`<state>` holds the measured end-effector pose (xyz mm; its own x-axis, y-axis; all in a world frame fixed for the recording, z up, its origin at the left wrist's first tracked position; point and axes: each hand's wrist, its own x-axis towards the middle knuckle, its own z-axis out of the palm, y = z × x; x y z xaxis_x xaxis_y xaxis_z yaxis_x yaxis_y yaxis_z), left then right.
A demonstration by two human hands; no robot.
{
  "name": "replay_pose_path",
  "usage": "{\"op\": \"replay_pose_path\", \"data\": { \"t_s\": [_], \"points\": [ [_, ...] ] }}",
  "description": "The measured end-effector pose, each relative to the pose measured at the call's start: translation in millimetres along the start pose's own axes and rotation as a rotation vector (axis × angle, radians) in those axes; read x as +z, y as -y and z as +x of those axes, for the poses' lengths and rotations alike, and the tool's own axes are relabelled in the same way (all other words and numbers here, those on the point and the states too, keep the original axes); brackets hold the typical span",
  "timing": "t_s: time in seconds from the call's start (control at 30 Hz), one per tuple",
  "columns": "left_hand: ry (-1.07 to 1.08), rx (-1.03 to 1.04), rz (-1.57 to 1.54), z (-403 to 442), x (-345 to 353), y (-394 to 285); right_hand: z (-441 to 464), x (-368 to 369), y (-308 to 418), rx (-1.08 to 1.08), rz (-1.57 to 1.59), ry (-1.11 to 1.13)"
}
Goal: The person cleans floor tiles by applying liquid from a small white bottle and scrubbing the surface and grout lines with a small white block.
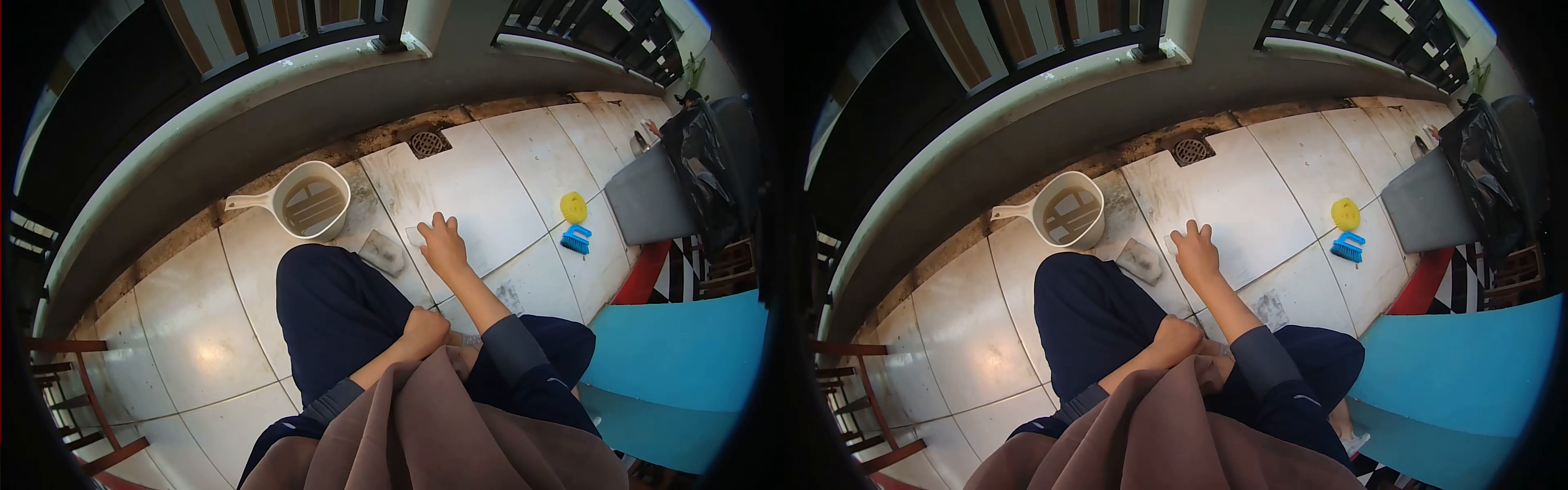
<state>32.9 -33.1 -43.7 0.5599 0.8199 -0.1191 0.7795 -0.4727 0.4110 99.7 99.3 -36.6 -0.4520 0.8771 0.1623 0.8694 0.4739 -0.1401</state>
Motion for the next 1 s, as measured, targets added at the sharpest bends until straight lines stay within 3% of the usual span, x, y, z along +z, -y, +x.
{"op": "replay_pose_path", "data": {
  "t_s": [0.27,0.6,0.83,1.0],
  "points": [
    [0.010,-0.019,-0.011,2,3,3,-39,-18,0,-0.031,-0.029,0.146],
    [-0.021,0.021,-0.023,-2,-1,5,25,1,2,0.013,0.086,0.085],
    [-0.033,-0.004,-0.042,-2,-5,2,-76,-35,-5,-0.025,0.099,0.230],
    [-0.041,0.009,-0.043,-1,1,1,-62,-25,-10,0.034,0.166,0.174]
  ]
}}
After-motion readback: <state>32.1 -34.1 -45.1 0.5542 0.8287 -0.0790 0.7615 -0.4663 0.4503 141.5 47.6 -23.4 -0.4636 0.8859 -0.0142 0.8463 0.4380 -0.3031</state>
